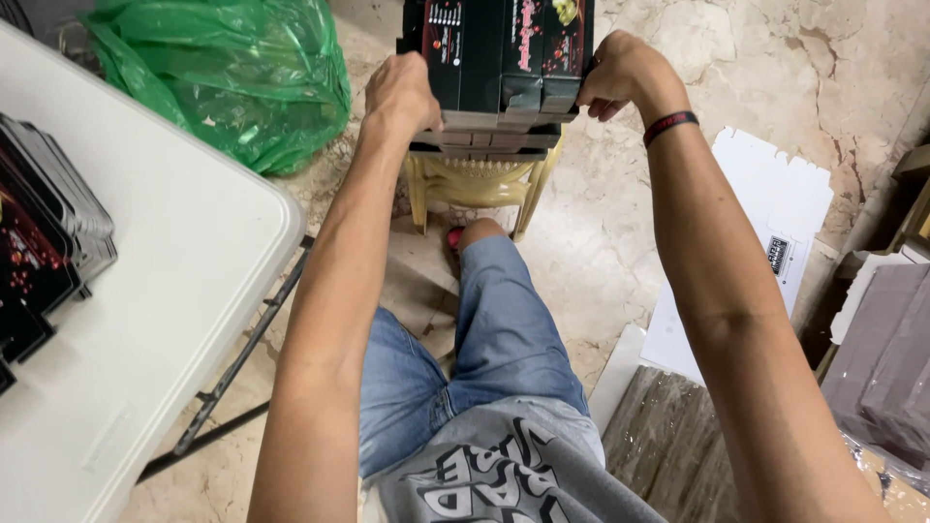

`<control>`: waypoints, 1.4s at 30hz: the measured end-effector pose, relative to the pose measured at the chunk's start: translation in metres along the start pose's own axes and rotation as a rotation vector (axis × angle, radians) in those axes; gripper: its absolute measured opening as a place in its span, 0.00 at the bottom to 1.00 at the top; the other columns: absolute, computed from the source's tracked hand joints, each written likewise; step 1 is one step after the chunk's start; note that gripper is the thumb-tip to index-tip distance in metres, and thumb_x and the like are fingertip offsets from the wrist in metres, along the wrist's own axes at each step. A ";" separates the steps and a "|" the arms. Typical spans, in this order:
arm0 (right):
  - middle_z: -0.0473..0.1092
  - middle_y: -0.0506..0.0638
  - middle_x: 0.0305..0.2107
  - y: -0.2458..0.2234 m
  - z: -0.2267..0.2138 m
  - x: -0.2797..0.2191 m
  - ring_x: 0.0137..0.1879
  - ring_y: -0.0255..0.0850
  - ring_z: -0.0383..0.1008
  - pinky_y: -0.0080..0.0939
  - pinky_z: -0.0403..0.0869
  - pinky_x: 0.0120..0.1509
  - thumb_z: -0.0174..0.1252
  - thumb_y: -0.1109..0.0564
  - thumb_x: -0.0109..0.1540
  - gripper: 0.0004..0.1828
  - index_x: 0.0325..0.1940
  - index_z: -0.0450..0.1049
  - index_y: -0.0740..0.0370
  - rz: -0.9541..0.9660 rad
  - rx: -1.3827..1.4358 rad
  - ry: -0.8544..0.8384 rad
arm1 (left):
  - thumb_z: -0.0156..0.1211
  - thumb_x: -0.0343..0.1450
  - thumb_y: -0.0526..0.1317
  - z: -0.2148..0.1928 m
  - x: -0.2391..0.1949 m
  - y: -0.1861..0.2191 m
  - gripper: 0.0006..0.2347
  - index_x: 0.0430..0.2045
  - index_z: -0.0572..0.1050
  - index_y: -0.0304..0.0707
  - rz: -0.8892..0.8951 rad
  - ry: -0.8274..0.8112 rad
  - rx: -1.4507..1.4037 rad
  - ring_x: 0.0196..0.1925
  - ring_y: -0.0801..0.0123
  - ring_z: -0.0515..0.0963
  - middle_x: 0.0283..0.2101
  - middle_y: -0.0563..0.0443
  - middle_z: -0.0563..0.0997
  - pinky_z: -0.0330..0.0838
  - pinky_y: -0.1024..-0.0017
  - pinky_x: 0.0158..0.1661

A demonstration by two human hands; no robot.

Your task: Folding cardboard templates into boxes and stacking them

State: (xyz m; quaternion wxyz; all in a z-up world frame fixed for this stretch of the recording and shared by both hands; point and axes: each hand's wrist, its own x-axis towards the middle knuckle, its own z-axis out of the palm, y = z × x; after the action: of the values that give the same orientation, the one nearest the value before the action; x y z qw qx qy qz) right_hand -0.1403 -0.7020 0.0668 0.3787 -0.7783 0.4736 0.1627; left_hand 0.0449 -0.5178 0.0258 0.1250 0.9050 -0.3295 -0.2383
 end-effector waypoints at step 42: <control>0.76 0.68 0.50 -0.040 0.159 0.010 0.57 0.57 0.80 0.50 0.83 0.58 0.69 0.36 0.51 0.49 0.59 0.61 0.76 -0.055 1.508 0.157 | 0.55 0.71 0.38 0.299 -0.208 -0.200 0.26 0.65 0.66 0.27 0.058 -0.360 -1.075 0.37 0.56 0.86 0.45 0.33 0.84 0.82 0.64 0.36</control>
State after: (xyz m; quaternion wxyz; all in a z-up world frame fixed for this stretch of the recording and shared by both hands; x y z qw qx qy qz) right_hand -0.0844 -0.5790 -0.0269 0.7774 -0.3294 0.4626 -0.2703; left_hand -0.1405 -0.2522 -0.2339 0.5165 0.6497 -0.2028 -0.5196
